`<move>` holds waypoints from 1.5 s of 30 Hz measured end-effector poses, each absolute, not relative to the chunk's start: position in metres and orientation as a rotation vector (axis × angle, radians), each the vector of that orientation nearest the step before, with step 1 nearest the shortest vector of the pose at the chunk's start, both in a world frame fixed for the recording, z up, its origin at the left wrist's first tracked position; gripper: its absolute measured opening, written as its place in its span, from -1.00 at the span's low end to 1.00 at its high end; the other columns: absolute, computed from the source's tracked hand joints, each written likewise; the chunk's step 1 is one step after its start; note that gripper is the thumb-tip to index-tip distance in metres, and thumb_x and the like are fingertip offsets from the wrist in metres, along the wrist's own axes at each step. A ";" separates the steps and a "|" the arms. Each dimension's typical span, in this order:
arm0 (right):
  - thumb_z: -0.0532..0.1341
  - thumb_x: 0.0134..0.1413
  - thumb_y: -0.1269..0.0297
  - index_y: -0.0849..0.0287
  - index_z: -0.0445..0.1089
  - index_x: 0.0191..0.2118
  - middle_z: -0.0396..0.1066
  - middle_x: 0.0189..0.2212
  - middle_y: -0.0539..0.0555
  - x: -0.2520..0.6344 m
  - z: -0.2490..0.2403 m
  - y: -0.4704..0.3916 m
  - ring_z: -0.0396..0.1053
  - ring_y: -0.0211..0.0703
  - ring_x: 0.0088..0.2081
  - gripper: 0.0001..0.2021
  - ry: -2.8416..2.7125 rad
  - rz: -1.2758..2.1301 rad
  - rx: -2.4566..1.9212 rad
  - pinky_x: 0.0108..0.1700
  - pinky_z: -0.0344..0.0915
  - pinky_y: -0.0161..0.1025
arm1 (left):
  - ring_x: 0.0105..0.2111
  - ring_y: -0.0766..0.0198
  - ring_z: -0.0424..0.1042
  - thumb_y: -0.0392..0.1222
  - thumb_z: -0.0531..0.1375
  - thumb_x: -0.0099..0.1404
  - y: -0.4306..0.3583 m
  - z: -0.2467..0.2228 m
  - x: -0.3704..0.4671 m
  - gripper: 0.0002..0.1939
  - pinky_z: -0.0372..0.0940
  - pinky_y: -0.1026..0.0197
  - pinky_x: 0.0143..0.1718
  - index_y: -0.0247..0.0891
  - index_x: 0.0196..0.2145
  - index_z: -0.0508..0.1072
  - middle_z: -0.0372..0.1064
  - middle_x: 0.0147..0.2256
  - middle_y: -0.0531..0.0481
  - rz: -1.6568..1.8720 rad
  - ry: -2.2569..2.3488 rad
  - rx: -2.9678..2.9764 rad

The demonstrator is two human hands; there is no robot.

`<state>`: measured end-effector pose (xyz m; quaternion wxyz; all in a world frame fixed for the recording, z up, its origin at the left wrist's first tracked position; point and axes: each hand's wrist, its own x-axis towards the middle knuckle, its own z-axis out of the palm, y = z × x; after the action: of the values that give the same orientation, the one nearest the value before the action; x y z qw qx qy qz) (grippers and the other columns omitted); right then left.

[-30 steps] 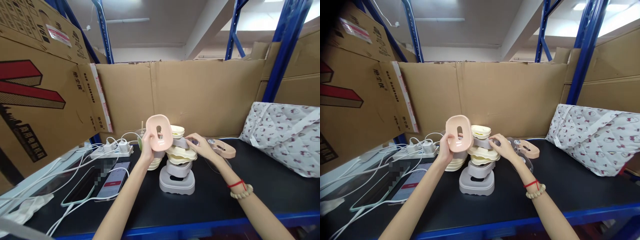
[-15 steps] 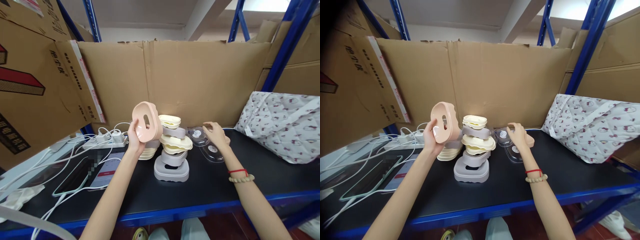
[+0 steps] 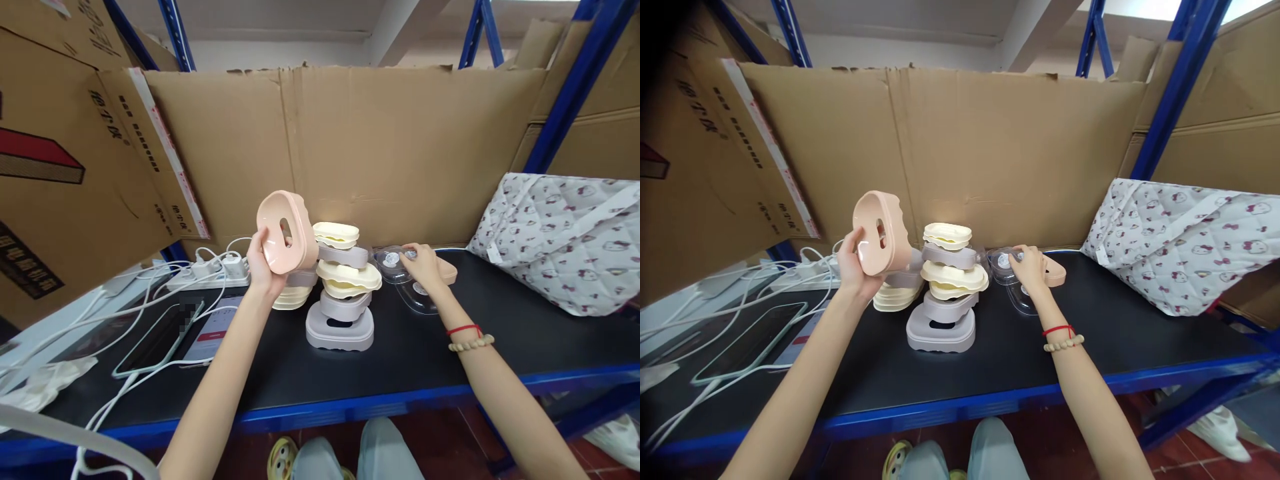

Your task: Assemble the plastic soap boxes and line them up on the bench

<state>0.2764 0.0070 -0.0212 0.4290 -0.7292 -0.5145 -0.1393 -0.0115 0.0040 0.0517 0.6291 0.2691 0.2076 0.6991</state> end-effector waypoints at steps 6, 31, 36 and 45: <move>0.14 -0.06 0.28 0.11 0.45 -0.37 0.47 -0.34 0.15 0.249 -0.022 0.009 0.39 0.05 -0.23 -0.85 -1.467 -0.284 -1.490 -0.11 0.31 0.00 | -0.59 0.34 0.39 -0.12 0.07 0.17 0.006 0.054 -0.019 -0.79 0.28 0.32 -0.53 -0.27 -0.43 0.42 0.41 -0.56 0.05 1.617 0.426 0.544; 0.30 -0.23 0.41 0.10 0.52 -0.23 0.53 -0.25 0.12 0.217 0.056 0.071 0.43 -0.01 -0.23 -0.69 -2.278 -0.060 -1.592 -0.20 0.30 -0.15 | -0.44 0.21 0.47 0.01 0.09 0.23 0.004 0.041 -0.003 -0.69 0.32 0.21 -0.30 -0.28 -0.38 0.48 0.44 -0.54 0.01 1.416 0.567 0.722; 0.31 -0.21 0.40 0.12 0.53 -0.35 0.54 -0.33 0.06 0.222 0.057 0.059 0.44 -0.07 -0.28 -0.82 -2.209 -0.043 -1.486 -0.24 0.29 -0.20 | -0.26 0.16 0.51 -0.03 0.01 0.31 0.003 0.042 -0.002 -0.66 0.34 0.19 -0.16 -0.27 -0.36 0.49 0.50 -0.45 -0.04 1.479 0.523 0.732; 0.21 0.03 0.41 0.04 0.52 -0.30 0.48 -0.35 0.04 0.181 0.029 0.016 0.37 -0.11 -0.27 -0.83 -1.860 -0.586 -1.045 -0.10 0.18 -0.08 | -0.11 0.21 0.46 -0.07 0.00 0.36 0.000 0.038 0.006 -0.69 0.34 0.26 -0.12 -0.25 -0.23 0.48 0.51 -0.16 -0.08 1.684 0.610 0.705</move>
<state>0.1807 0.0159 0.0289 0.4480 -0.4224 -0.7516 -0.2368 0.0060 -0.0003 0.0376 0.5717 0.3006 0.2599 0.7178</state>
